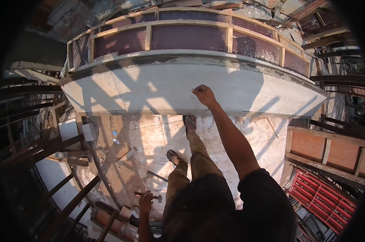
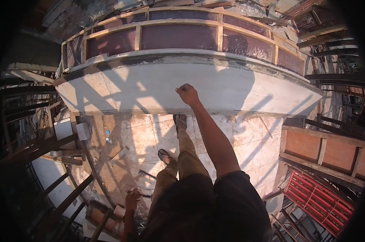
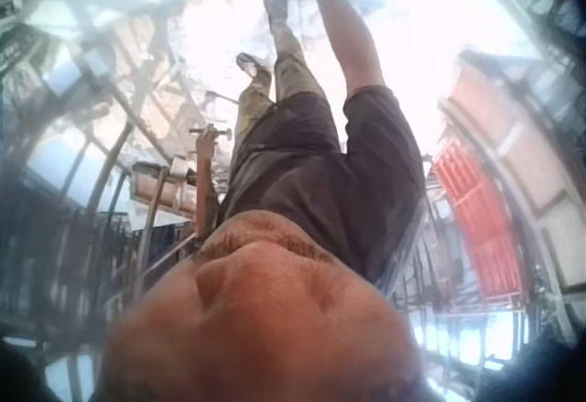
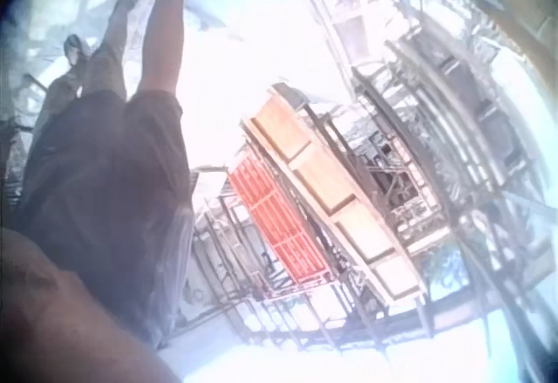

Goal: The person uses a crowbar and a hammer to pry apart and remove wooden formwork from a concrete structure at a construction site.

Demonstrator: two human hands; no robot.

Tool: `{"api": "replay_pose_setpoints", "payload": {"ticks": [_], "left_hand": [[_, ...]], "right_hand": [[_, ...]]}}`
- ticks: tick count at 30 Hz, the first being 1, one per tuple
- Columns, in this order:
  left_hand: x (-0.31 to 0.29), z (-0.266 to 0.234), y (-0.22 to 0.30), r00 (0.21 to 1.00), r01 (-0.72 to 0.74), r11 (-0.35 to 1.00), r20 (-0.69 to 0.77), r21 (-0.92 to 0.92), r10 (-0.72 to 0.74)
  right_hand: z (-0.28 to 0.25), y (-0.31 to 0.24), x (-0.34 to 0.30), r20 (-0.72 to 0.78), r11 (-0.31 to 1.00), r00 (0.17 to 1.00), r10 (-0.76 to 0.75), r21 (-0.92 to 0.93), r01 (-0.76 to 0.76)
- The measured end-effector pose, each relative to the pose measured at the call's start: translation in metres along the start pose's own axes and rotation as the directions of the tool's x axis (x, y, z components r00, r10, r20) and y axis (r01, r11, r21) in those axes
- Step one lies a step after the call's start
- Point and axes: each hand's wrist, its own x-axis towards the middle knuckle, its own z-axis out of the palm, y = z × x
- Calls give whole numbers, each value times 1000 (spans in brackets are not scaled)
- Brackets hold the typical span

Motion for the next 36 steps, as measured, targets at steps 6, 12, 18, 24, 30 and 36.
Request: {"api": "replay_pose_setpoints", "payload": {"ticks": [6, 12, 18, 24, 30, 36], "left_hand": [[-9, 57, 54, 963, 236, 966, 107, 102, -247], [-10, 78, 92, 963, 268, 956, 24, -119, -267], [1, 86, 149, 959, 282, 956, 7, -86, -283], [0, 82, 132, 977, 210, 977, 54, -28, -208], [5, 72, 112, 979, 183, 983, 87, 27, -184], [24, 72, 94, 974, 185, 981, 120, 64, -192]], "right_hand": [[-44, 0, 164, -11, 808, 997, -76, -587, 55], [-42, -11, 229, 156, 711, 987, 35, -698, 86], [-36, 32, 243, 13, 654, 991, -131, -751, 96], [-25, 17, 237, 11, 652, 988, -157, -750, 112], [-21, 29, 215, -48, 655, 985, -163, -752, 72], [-23, 49, 210, -119, 642, 979, -165, -767, 15]]}}
